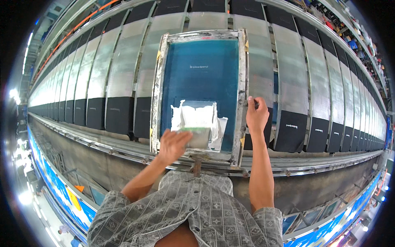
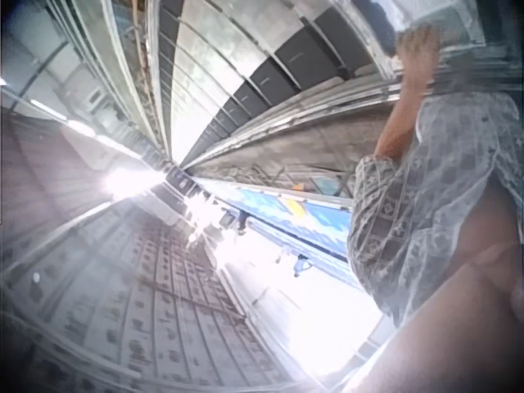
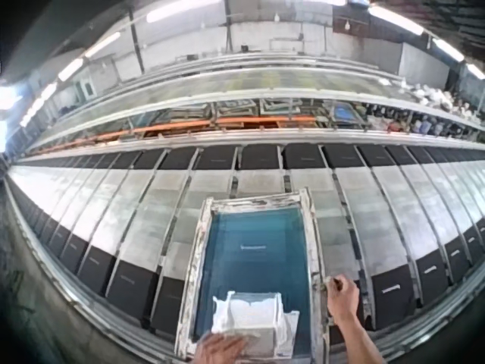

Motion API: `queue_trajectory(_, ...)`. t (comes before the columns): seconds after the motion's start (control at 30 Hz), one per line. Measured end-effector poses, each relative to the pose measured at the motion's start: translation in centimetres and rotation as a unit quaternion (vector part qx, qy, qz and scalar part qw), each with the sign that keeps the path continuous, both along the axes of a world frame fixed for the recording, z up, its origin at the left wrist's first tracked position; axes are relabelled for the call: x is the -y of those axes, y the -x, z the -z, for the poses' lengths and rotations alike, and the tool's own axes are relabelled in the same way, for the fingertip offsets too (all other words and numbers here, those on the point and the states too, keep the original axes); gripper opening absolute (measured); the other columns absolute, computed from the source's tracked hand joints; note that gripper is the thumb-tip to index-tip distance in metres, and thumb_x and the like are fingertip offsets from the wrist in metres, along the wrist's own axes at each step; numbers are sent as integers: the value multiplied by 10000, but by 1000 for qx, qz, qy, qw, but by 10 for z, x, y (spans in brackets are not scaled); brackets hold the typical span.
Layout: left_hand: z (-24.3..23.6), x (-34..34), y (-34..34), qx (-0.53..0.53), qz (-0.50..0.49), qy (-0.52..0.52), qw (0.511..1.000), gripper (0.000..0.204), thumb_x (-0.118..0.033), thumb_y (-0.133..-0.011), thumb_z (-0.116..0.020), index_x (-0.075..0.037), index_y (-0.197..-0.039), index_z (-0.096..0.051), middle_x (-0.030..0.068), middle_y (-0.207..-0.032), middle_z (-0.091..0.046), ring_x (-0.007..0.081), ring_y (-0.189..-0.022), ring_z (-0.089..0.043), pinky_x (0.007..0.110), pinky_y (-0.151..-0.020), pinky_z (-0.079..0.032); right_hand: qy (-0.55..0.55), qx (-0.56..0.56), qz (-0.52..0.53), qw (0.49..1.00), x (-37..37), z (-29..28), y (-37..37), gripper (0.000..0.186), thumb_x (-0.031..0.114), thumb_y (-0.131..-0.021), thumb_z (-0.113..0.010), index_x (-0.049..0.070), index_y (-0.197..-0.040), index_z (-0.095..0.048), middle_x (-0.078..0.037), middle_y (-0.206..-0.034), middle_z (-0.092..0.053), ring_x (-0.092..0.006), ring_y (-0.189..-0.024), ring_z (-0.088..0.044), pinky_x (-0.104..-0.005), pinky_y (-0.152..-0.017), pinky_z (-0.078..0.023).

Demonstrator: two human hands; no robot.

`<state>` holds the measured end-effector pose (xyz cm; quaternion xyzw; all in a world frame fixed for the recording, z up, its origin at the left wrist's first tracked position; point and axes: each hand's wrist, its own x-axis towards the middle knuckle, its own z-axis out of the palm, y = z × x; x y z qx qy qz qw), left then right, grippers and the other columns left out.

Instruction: The person prepares a screen printing frame by spreading white ink across the mesh using a squeegee. They repeatedly pull the squeegee across the screen to evenly distribute the ink in a factory setting.

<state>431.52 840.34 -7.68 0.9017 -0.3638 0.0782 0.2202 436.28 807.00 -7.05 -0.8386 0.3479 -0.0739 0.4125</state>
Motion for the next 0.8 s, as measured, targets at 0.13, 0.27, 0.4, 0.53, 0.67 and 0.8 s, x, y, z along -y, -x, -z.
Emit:
queue_trajectory(0.13, -21, -54, -7, -55, -19, -55, 997, 491, 80, -625, -631, -95, -1068, -747, 58, -1147, -743, 261, -939, -648, 444, -814, -452, 58, 105, -31, 992, -54, 31, -6, 265, 288, -967, -685, 26, -924, -688, -173, -841, -700, -346, -755, -682, -435, -712, -527)
queue_trajectory(0.27, -40, -130, -55, -96, -4, -103, 990, 352, -3, -654, -710, -106, -989, -737, 39, -1027, -715, 261, -937, -652, 431, -854, -476, -6, 223, -7, 975, -151, 52, -28, 230, 251, -960, -696, 28, -934, -651, -190, -840, -674, -396, -788, -691, -432, -689, -524)
queue_trajectory(0.4, -53, -147, -75, -113, 12, -137, 984, 365, -63, -641, -833, -86, -992, -734, 36, -1005, -710, 271, -955, -656, 409, -851, -477, -102, 188, 11, 977, -180, 51, -32, 228, 246, -960, -709, 30, -926, -645, -194, -767, -662, -434, -720, -669, -430, -621, -511)
queue_trajectory(0.53, -44, -162, -82, -107, 3, -97, 990, 352, -143, -638, -899, -88, -956, -757, 39, -955, -729, 277, -859, -681, 392, -793, -511, -85, 188, 16, 978, -196, 52, -41, 222, 244, -961, -707, 34, -919, -647, -200, -736, -653, -439, -704, -664, -424, -615, -514)
queue_trajectory(0.67, -20, -188, -78, -168, -9, -113, 979, 288, -225, -684, -883, -128, -938, -788, 30, -920, -750, 282, -823, -722, 413, -734, -562, -3, 210, -3, 978, -210, 59, -48, 237, 262, -964, -693, 32, -921, -653, -205, -804, -669, -414, -747, -683, -411, -657, -534)
queue_trajectory(0.8, -46, -169, -129, -273, 46, -291, 916, 334, -446, -837, -784, -129, -942, -780, 107, -869, -739, 337, -848, -712, 456, -745, -547, 32, 108, -22, 993, -203, 66, -49, 260, 288, -984, -659, 32, -944, -676, -198, -857, -681, -396, -774, -686, -429, -693, -534)
